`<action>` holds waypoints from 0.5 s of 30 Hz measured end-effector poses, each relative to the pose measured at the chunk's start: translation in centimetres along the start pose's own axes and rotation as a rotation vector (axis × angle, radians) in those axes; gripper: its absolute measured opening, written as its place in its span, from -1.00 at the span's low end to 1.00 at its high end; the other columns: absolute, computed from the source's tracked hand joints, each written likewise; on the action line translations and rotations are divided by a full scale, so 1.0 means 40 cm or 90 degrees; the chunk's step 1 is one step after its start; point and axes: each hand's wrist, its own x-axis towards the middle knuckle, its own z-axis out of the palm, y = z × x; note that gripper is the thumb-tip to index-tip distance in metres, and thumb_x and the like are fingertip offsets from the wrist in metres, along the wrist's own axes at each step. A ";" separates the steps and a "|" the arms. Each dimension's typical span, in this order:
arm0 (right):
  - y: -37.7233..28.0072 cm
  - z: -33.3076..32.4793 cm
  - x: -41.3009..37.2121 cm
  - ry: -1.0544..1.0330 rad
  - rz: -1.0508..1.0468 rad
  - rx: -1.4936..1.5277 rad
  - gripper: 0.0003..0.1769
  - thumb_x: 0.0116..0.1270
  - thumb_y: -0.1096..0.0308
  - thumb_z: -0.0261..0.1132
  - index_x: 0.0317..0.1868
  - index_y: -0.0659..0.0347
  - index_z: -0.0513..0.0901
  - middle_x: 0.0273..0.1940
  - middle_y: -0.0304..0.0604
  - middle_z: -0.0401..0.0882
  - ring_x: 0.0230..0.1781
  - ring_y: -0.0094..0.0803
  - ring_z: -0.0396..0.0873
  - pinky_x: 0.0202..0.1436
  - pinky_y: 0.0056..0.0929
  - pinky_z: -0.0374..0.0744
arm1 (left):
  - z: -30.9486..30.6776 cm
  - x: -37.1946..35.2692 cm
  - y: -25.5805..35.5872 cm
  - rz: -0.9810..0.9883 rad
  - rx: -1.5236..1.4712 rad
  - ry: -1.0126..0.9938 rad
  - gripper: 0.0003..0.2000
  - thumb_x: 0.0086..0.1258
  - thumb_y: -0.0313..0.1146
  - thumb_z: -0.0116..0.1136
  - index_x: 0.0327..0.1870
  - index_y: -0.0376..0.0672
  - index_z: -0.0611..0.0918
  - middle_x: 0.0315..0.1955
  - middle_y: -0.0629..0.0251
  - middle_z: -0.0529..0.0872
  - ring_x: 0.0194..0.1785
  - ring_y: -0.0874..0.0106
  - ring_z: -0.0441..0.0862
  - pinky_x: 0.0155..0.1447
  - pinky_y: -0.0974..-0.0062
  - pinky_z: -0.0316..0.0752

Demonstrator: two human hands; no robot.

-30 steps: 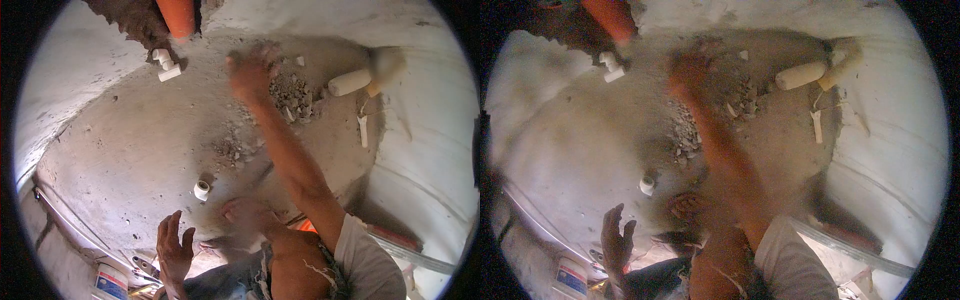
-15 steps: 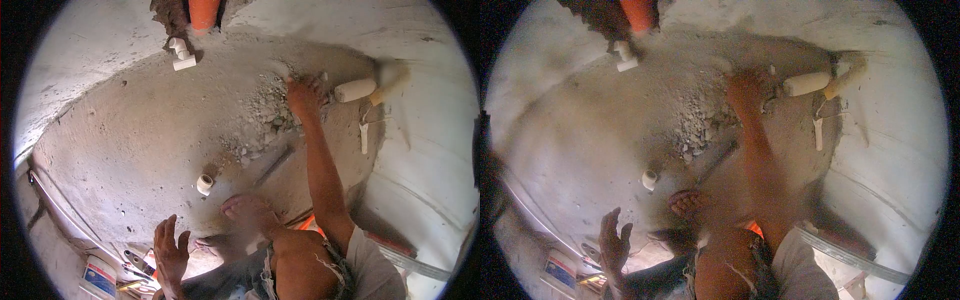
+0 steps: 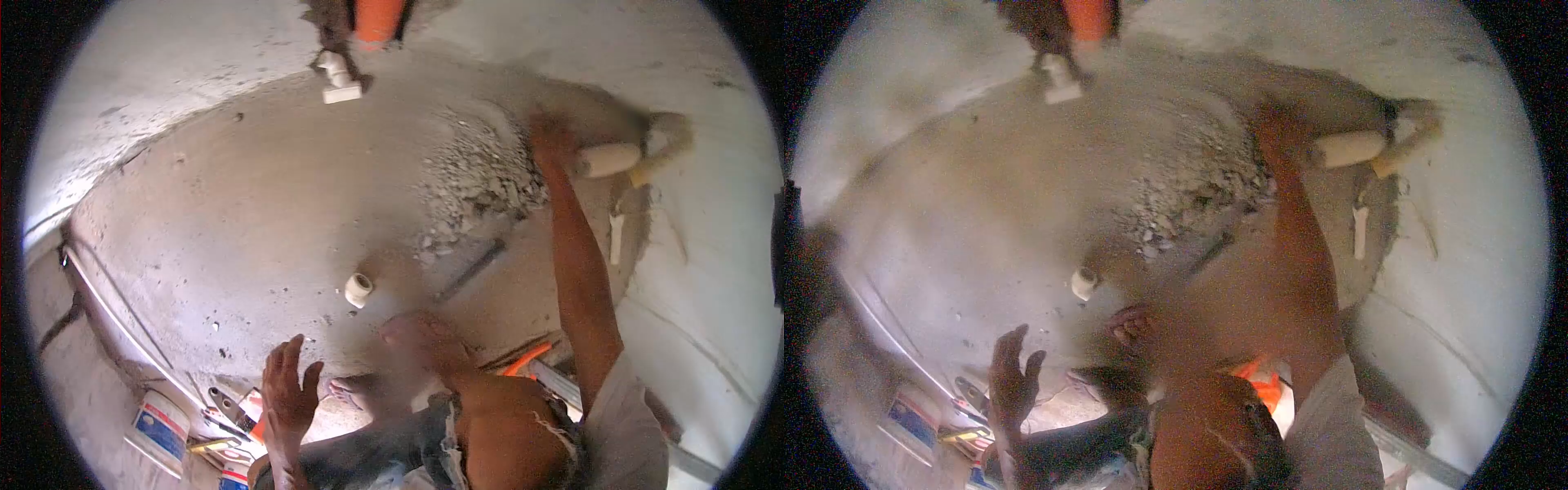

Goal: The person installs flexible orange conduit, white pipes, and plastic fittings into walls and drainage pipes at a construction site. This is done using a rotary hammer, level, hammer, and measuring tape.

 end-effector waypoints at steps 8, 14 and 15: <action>-0.102 -0.069 -0.098 0.009 -0.053 -0.048 -0.12 0.44 -0.35 -0.28 0.48 0.19 0.16 0.47 0.15 0.09 0.49 0.09 0.06 0.50 0.20 -0.08 | -0.001 0.006 0.027 -0.012 -0.010 -0.026 -0.57 0.28 -0.40 0.26 0.17 -0.23 0.47 -0.04 -0.03 0.58 0.06 0.01 0.53 0.11 0.14 0.46; -0.317 -0.119 -0.112 0.044 -0.245 0.121 -0.14 0.44 -0.34 -0.24 0.52 0.08 0.03 0.52 0.10 -0.05 0.53 0.05 -0.05 0.48 0.27 -0.07 | -0.016 0.026 0.080 0.012 0.005 -0.010 -0.56 0.28 -0.38 0.27 0.18 -0.24 0.48 -0.01 -0.04 0.57 0.07 0.02 0.53 0.12 0.14 0.45; -0.318 -0.085 -0.103 0.048 -0.239 0.108 -0.14 0.44 -0.35 -0.24 0.53 0.07 0.01 0.52 0.10 -0.06 0.53 0.05 -0.06 0.48 0.28 -0.07 | -0.022 0.025 0.090 0.015 0.000 -0.008 -0.56 0.28 -0.38 0.27 0.18 -0.24 0.48 0.00 -0.04 0.57 0.07 0.02 0.53 0.12 0.13 0.45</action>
